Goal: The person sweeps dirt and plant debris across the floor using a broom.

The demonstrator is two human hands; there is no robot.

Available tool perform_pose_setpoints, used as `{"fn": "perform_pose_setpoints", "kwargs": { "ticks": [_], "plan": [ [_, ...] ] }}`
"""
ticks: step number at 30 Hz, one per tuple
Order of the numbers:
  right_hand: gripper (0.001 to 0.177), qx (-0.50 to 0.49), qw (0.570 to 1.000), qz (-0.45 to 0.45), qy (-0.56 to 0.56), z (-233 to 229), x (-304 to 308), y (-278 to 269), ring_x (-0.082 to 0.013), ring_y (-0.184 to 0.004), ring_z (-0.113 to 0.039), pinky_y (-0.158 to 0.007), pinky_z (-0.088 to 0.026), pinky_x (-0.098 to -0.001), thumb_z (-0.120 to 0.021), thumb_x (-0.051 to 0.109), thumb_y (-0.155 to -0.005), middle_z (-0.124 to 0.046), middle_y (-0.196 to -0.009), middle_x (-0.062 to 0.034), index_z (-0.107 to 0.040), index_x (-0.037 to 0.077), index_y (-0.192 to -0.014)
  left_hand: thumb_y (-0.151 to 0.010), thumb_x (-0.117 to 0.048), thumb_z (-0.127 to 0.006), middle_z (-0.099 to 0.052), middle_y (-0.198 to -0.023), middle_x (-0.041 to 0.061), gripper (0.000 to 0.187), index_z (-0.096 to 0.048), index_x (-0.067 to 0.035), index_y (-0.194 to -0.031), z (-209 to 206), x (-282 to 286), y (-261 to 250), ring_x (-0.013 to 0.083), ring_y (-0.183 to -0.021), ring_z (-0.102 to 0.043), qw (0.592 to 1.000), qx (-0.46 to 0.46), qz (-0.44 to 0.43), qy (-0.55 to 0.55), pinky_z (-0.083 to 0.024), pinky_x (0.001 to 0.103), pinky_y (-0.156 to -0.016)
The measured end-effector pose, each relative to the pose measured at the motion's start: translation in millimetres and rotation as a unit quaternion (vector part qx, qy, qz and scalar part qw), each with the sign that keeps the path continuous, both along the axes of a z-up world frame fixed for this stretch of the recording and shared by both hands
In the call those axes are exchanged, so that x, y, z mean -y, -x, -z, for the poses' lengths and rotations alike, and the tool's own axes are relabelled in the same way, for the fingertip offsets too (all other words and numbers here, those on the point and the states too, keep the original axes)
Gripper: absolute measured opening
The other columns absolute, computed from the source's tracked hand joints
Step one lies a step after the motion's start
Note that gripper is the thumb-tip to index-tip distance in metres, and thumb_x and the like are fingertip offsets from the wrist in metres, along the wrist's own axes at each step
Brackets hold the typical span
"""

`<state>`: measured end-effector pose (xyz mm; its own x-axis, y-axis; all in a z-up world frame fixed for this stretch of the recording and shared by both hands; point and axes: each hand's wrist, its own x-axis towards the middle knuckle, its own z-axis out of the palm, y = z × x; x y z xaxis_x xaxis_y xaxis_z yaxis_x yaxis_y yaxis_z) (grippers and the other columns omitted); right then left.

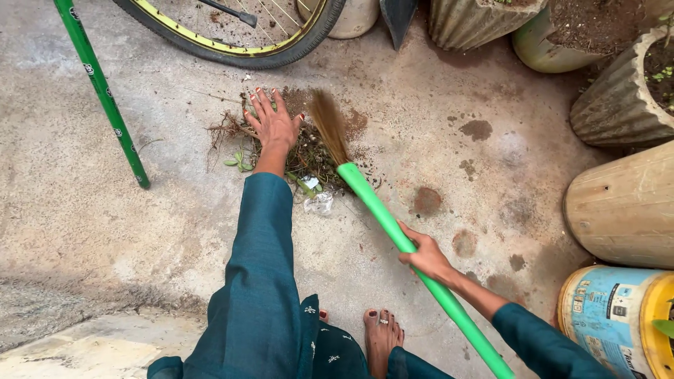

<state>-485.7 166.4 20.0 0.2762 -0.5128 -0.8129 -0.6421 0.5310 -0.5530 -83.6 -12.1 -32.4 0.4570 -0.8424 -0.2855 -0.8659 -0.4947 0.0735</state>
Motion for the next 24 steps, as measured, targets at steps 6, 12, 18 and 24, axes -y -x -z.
{"fn": "perform_pose_setpoints", "kwargs": {
  "ticks": [6, 12, 18, 24],
  "plan": [
    [0.092, 0.034, 0.998, -0.039, 0.024, -1.7, 25.8, -36.2, -0.0161, -0.050, -0.060, -0.048, -0.055, -0.0327, -0.070, 0.005, -0.076, -0.075, -0.084, -0.0130, -0.035, 0.029, -0.158, -0.094, -0.055, -0.065, 0.003, -0.170, 0.022, 0.097, -0.013, -0.015, -0.165, 2.0, 3.7, 15.6, 0.0391, -0.158, 0.004, 1.000, -0.010, 0.004, 0.006, 0.000, 0.063, -0.123],
    [0.096, 0.026, 0.987, -0.130, 0.091, -6.7, 39.0, -50.4, -0.0162, -0.053, -0.064, -0.060, -0.059, -0.0353, -0.074, 0.014, -0.073, -0.076, -0.085, -0.0149, -0.036, 0.030, -0.159, -0.095, -0.056, -0.061, 0.002, -0.170, 0.022, 0.093, -0.015, -0.015, -0.165, 12.0, 5.8, 22.2, 0.0399, -0.157, 0.003, 0.999, -0.020, 0.017, 0.020, 0.000, 0.064, -0.123],
    [0.098, 0.010, 0.979, -0.149, 0.137, -2.2, 46.1, -39.4, -0.0189, -0.054, -0.065, -0.064, -0.061, -0.0350, -0.076, 0.014, -0.073, -0.077, -0.087, -0.0183, -0.034, 0.035, -0.159, -0.096, -0.060, -0.059, -0.001, -0.171, 0.022, 0.091, -0.017, -0.017, -0.165, -0.9, 0.5, 23.5, 0.0387, -0.159, 0.002, 1.000, -0.024, 0.006, 0.013, 0.000, 0.064, -0.124],
    [0.100, -0.017, 0.994, -0.007, 0.112, 0.4, 45.8, -16.9, -0.0206, -0.053, -0.062, -0.054, -0.061, -0.0385, -0.072, 0.007, -0.073, -0.072, -0.113, -0.0220, -0.030, 0.034, -0.159, -0.095, -0.063, -0.055, 0.001, -0.171, 0.021, 0.090, -0.017, -0.020, -0.165, 10.2, -0.2, 7.0, 0.0384, -0.157, 0.000, 1.000, -0.024, -0.003, -0.006, 0.000, 0.064, -0.123]
  ]
}}
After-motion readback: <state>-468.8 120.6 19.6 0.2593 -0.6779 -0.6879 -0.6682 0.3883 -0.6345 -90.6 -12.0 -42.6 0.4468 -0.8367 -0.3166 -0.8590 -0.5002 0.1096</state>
